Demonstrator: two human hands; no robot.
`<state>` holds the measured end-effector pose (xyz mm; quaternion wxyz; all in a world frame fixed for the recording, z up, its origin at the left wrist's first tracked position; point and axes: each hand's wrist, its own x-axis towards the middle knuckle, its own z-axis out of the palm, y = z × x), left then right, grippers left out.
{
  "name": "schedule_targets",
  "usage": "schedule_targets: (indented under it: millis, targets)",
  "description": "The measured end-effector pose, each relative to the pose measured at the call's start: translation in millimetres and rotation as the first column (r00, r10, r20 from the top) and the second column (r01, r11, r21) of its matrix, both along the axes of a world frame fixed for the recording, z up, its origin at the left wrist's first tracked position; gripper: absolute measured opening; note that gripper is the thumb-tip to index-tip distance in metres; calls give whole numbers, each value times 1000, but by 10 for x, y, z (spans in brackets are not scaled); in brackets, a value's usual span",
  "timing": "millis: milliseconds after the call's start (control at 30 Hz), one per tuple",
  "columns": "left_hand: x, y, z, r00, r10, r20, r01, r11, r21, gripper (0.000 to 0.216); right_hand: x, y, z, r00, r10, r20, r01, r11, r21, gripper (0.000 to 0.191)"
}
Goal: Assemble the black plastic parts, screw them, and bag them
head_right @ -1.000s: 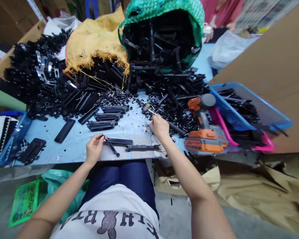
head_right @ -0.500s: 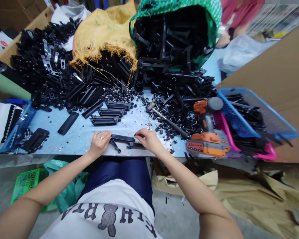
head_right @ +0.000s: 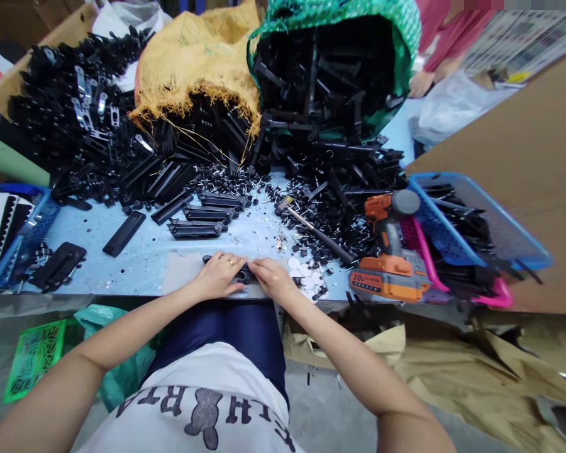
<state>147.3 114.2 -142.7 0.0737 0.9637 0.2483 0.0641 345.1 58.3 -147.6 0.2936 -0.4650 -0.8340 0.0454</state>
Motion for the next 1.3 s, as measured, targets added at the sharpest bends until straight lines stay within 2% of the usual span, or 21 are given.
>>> schedule_targets:
  millis: [100,233,367,467,533,633,700,767,867,933,1000,1033,1133,1200,1300]
  targets:
    - [-91,43,-3,998,-65,-25,66,997,40,66,76,-36,-177,1000,4,3,-4,1000,17,31]
    - [-245,113,-12,987,-144,-76,153,981,122,56,212,-34,-311,993,81,80,-80,997,-16,45]
    - [-263,127,-11,981,-170,-96,183,972,150,54,277,24,-312,980,126,151,-123,992,-28,44]
    - [-212,95,-19,986,-142,-90,155,976,156,54,302,58,-247,968,155,195,-150,988,-40,44]
    - [-163,85,-17,992,-97,-78,108,982,154,54,335,83,-193,954,138,264,-125,990,-65,45]
    - [-91,124,30,999,25,-48,-19,993,115,54,404,127,-119,925,-13,380,37,998,-58,51]
    - [-75,175,98,994,102,-37,-101,994,34,45,431,146,-62,912,-86,401,114,992,-46,60]
    - [-101,216,175,992,125,-25,-126,990,-60,46,409,141,24,922,-43,385,81,993,-84,66]
    - [-186,216,256,979,203,-23,-204,973,-106,52,244,99,219,919,59,391,17,982,-189,66]
    - [-230,184,278,944,325,-59,-329,941,-80,55,64,83,361,884,19,466,102,967,-233,63]
    - [-247,146,290,903,419,-98,-426,903,-59,57,-127,100,473,842,-55,536,186,963,-193,61]
    - [-247,130,297,889,444,-111,-452,890,-56,58,-211,123,509,830,-70,554,184,971,-153,60]
    - [-244,97,321,878,461,-130,-471,880,-62,62,-386,244,537,822,25,569,14,998,-64,55]
    - [-259,89,322,881,456,-128,-466,883,-61,63,-438,341,512,810,131,571,-110,991,-72,48]
    - [-344,109,297,873,476,-107,-484,873,-64,60,-429,441,490,810,224,542,-211,974,-88,47]
